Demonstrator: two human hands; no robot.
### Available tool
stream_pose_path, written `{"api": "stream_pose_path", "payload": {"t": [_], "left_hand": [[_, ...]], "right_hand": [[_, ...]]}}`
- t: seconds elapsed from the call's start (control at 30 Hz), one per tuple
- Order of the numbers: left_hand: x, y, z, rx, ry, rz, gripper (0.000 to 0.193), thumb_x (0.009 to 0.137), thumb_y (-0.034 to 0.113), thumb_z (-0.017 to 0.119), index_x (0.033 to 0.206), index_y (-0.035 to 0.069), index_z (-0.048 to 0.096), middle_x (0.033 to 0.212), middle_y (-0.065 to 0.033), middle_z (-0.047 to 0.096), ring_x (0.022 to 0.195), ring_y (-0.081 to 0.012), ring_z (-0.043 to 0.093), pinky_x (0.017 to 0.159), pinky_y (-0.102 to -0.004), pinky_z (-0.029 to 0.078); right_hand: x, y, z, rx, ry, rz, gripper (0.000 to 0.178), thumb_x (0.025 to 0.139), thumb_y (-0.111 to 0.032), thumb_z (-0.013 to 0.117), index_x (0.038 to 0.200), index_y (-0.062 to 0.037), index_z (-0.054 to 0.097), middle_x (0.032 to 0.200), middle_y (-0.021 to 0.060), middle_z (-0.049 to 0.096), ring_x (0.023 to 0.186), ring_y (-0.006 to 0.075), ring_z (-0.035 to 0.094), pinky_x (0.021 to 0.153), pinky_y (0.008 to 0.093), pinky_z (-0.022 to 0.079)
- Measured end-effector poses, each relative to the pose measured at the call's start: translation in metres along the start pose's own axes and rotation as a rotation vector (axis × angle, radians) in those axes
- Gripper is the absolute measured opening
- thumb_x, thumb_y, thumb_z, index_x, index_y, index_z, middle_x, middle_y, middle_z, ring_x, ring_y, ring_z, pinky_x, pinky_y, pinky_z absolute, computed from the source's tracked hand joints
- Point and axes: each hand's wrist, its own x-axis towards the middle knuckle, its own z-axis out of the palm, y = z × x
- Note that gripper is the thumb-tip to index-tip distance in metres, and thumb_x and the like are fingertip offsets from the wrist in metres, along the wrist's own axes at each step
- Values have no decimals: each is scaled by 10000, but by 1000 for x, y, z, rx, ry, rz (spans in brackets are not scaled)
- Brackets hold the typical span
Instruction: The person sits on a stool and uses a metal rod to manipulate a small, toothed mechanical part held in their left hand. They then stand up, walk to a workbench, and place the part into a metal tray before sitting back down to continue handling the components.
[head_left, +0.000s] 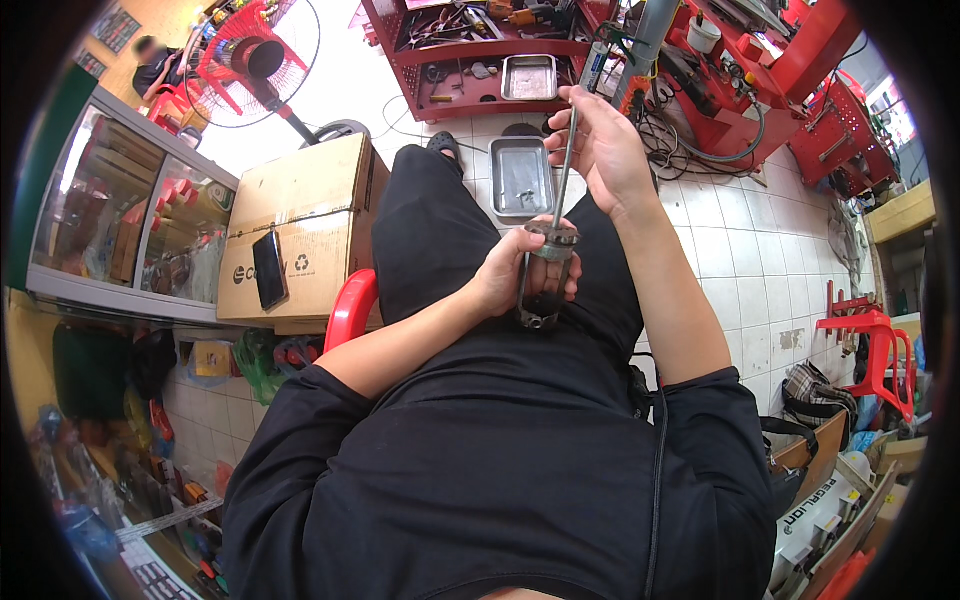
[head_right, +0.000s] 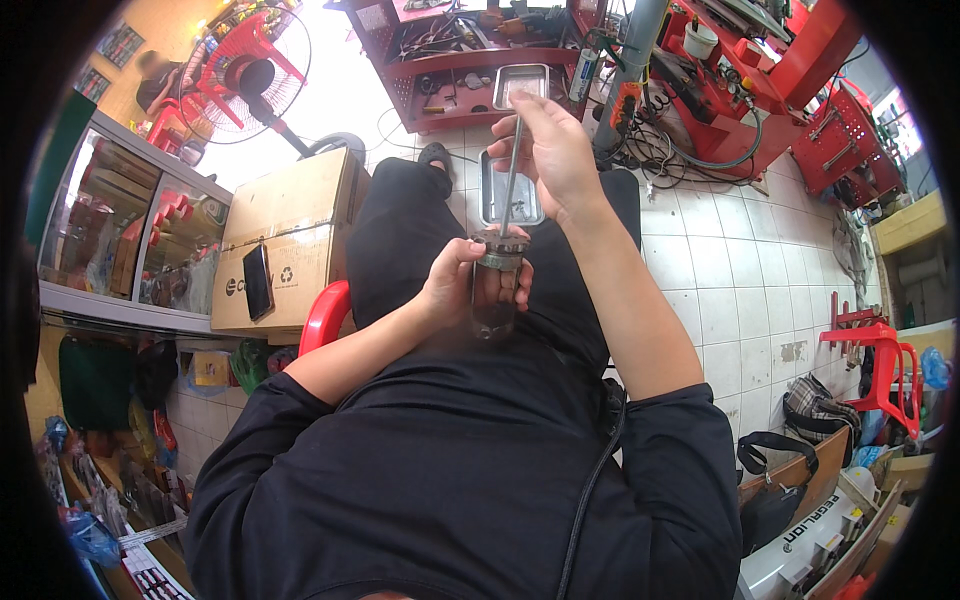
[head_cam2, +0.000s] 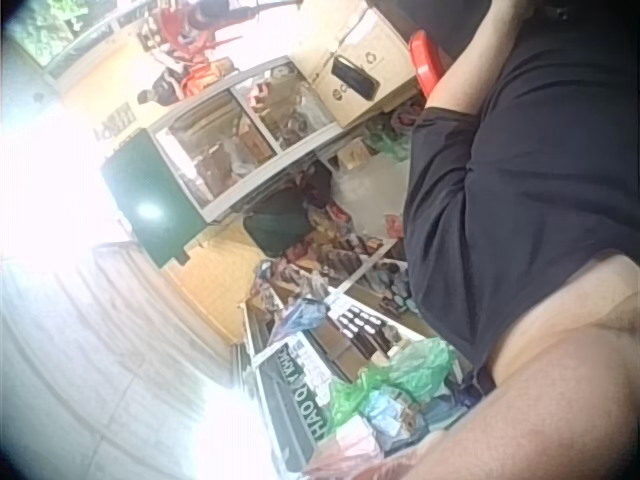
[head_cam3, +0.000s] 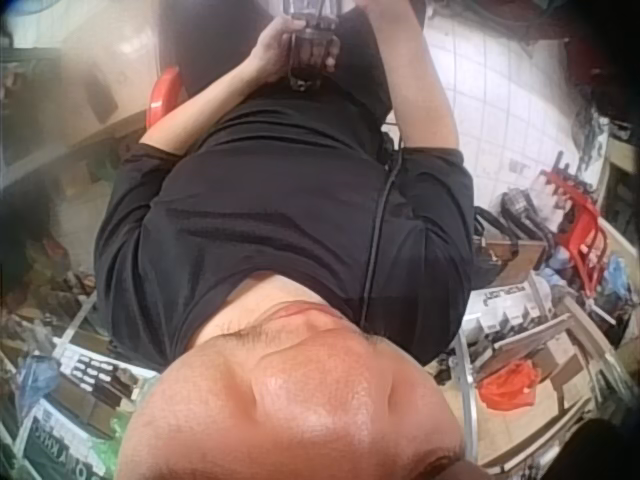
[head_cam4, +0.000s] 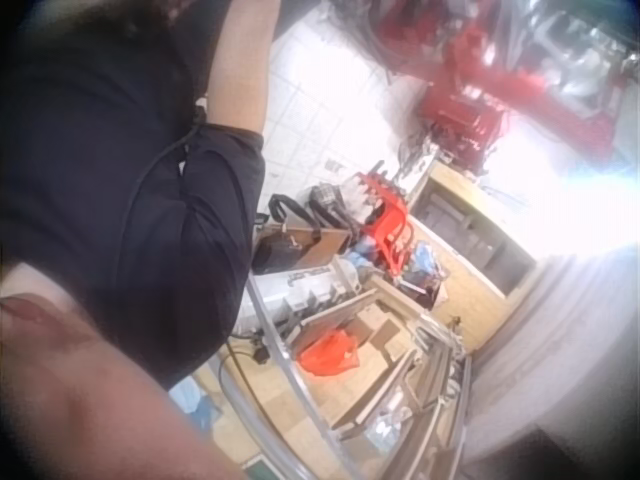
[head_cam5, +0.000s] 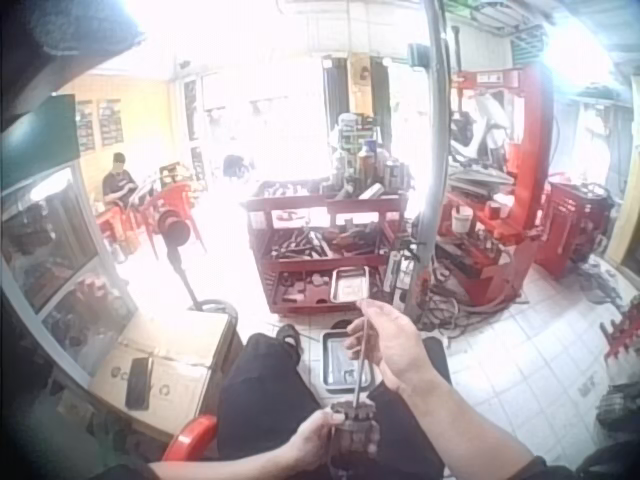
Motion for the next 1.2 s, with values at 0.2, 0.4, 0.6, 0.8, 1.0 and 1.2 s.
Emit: {"api": "stream_pose_path", "payload": {"t": [0.2,0.4,0.6,0.8,1.0,1.2], "left_hand": [[0,1,2,-6,8,-10,472,810,341,468,1189,64,423,916,-204,579,762,-306,608,737,-417,499],[-1,1,2,-12,9,-9,470,811,339,469,1190,64,424,916,-204,579,762,-305,607,736,-414,499],[-1,0,0,-7,-2,-9,471,811,343,468,1189,65,423,913,-204,580,762,-305,607,739,-414,496],[0,-1,1,12,-27,23,439,817,285,531,1182,68,421,894,-177,585,731,-272,611,693,-378,505],[3,2,2,247,11,136,416,806,70,668,1143,67,424,799,-86,593,657,-173,610,620,-294,502],[3,0,5,409,102,214,451,785,22,678,1143,68,408,805,-68,587,692,-146,603,645,-277,496]], "right_hand": [[3,3,-1,-7,38,-11,266,941,-279,504,1059,-48,563,811,60,611,694,173,618,603,319,496],[2,2,-1,19,3,-7,266,944,-273,493,1058,-42,558,820,69,613,688,178,616,603,327,493],[1,2,-1,81,-4,5,278,940,-297,509,1043,-42,550,789,68,609,662,187,604,592,343,488],[-2,1,4,127,-4,-58,255,930,-269,541,1041,-39,535,791,63,602,650,173,597,579,329,488],[-12,-7,15,214,-126,-171,225,923,-215,564,1031,-33,489,754,63,592,623,154,597,565,293,498],[-19,-8,22,203,-175,-278,219,934,-234,550,1009,-29,546,760,60,601,643,153,602,588,286,494]]}}
